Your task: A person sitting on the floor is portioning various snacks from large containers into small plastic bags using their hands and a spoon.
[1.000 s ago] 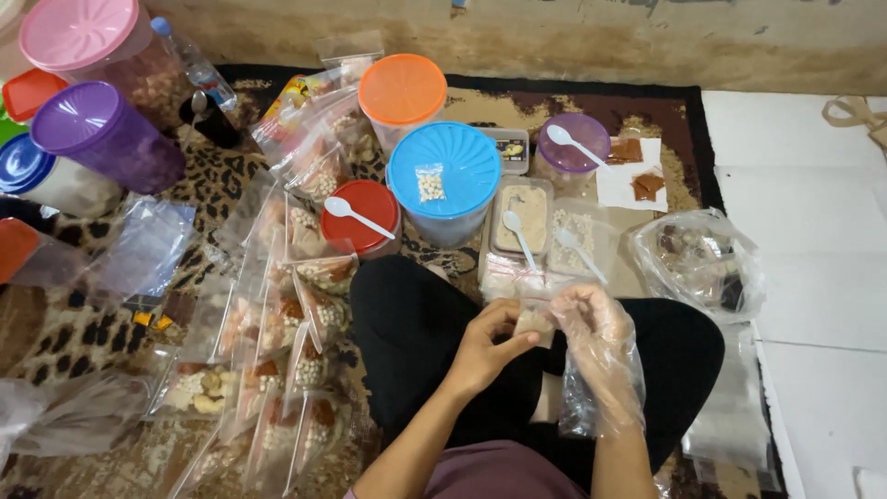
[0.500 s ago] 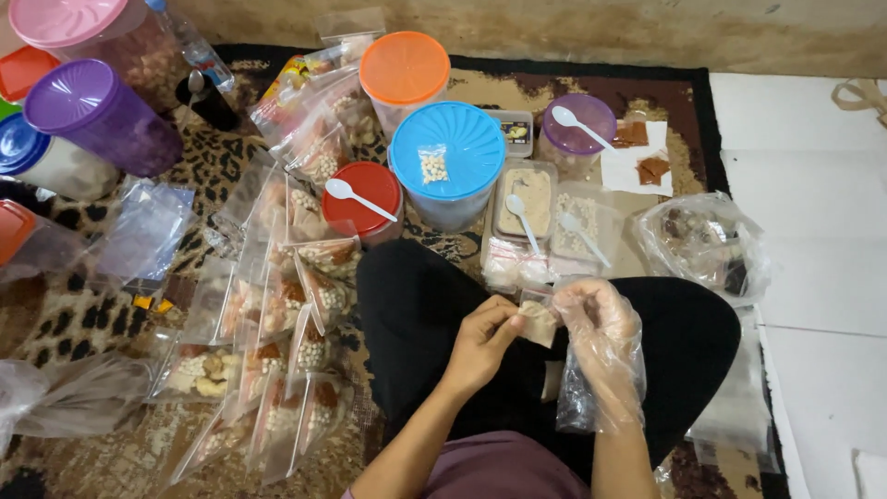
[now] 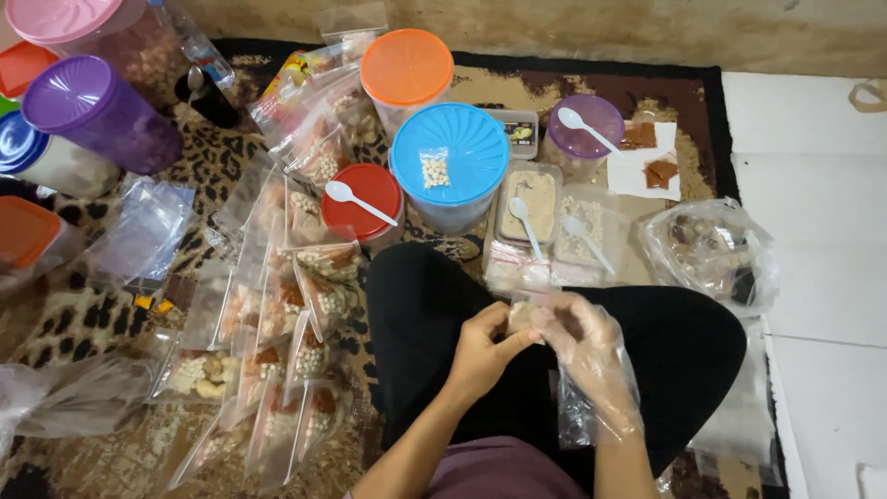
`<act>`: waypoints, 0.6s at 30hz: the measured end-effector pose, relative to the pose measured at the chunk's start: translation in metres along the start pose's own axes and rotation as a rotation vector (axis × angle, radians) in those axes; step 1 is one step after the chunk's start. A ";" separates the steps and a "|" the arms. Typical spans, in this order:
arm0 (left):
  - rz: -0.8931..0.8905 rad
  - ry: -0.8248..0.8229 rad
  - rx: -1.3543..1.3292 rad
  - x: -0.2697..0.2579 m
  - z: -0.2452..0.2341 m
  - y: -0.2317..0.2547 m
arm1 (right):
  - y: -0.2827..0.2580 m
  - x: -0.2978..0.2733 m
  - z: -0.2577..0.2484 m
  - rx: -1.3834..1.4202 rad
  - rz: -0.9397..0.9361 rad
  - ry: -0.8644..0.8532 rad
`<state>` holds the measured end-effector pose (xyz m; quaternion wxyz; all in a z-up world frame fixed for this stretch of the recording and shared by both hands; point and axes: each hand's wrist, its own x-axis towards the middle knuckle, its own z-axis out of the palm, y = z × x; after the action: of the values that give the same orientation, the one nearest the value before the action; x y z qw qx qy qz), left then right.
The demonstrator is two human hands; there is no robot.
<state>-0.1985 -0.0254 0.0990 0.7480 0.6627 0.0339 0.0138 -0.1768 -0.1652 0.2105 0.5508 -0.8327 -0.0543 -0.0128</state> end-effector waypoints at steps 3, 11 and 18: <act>0.016 -0.029 0.080 -0.001 0.004 0.043 | 0.016 0.005 -0.007 0.061 0.065 -0.081; 0.146 0.045 -0.025 0.012 0.000 0.032 | 0.023 0.018 -0.014 0.020 -0.088 -0.182; 0.191 0.078 0.041 0.030 -0.002 0.019 | 0.053 0.036 0.000 0.041 0.074 -0.190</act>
<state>-0.1681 -0.0193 0.1164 0.7276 0.6772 0.0000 0.1098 -0.1359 -0.1835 0.1649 0.5603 -0.8202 -0.0757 0.0876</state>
